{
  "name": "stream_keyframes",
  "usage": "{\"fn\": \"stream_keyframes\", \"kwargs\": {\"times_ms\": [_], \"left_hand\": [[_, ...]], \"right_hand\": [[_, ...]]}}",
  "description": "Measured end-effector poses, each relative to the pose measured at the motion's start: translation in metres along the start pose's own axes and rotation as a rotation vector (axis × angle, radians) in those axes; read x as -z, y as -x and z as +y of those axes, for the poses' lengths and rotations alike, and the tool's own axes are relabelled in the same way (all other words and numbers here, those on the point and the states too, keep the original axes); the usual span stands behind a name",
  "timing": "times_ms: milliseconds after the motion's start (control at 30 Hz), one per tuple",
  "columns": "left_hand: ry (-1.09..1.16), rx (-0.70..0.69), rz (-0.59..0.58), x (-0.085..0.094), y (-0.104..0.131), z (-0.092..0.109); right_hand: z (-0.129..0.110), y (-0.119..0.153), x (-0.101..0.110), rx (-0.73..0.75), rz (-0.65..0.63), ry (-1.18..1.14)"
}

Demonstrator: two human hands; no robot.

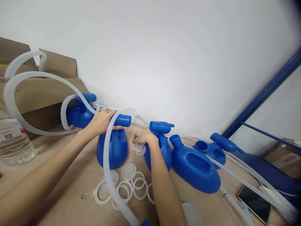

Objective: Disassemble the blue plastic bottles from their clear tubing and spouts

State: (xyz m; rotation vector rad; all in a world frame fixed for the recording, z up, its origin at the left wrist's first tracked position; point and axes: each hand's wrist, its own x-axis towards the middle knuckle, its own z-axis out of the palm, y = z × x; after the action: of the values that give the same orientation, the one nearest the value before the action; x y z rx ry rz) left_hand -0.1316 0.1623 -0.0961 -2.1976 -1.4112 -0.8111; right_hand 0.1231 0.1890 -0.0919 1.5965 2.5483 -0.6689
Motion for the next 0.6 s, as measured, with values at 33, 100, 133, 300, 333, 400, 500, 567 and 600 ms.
{"fn": "stream_keyframes", "kwargs": {"times_ms": [33, 100, 133, 300, 333, 400, 500, 567, 600], "left_hand": [[0.002, 0.001, -0.006, 0.000, 0.000, 0.000], [0.008, 0.001, -0.011, 0.001, 0.000, 0.000], [0.009, 0.001, -0.009, 0.001, 0.001, 0.000], [0.001, -0.002, -0.001, 0.002, 0.000, 0.000], [0.001, 0.000, -0.006, 0.002, 0.000, 0.001], [0.000, 0.013, -0.024, 0.002, 0.000, 0.001], [0.027, 0.024, -0.093, 0.005, -0.001, -0.003], [0.101, -0.006, -0.149, 0.011, -0.002, -0.006], [0.151, -0.013, -0.168, 0.016, -0.003, -0.008]], "right_hand": [[-0.001, -0.001, -0.003, -0.029, -0.026, 0.025], [-0.005, -0.005, -0.009, -0.071, -0.033, 0.059], [-0.007, -0.006, -0.011, -0.086, -0.038, 0.068], [-0.018, 0.004, -0.009, -0.128, -0.344, 0.005], [-0.019, 0.009, -0.005, -0.138, -0.433, -0.023], [-0.019, 0.022, 0.006, -0.165, -0.505, -0.062], [-0.012, 0.038, 0.022, -0.147, -0.260, -0.068], [-0.007, 0.042, 0.028, -0.008, -0.034, -0.084], [-0.006, 0.042, 0.029, 0.087, 0.055, -0.119]]}}
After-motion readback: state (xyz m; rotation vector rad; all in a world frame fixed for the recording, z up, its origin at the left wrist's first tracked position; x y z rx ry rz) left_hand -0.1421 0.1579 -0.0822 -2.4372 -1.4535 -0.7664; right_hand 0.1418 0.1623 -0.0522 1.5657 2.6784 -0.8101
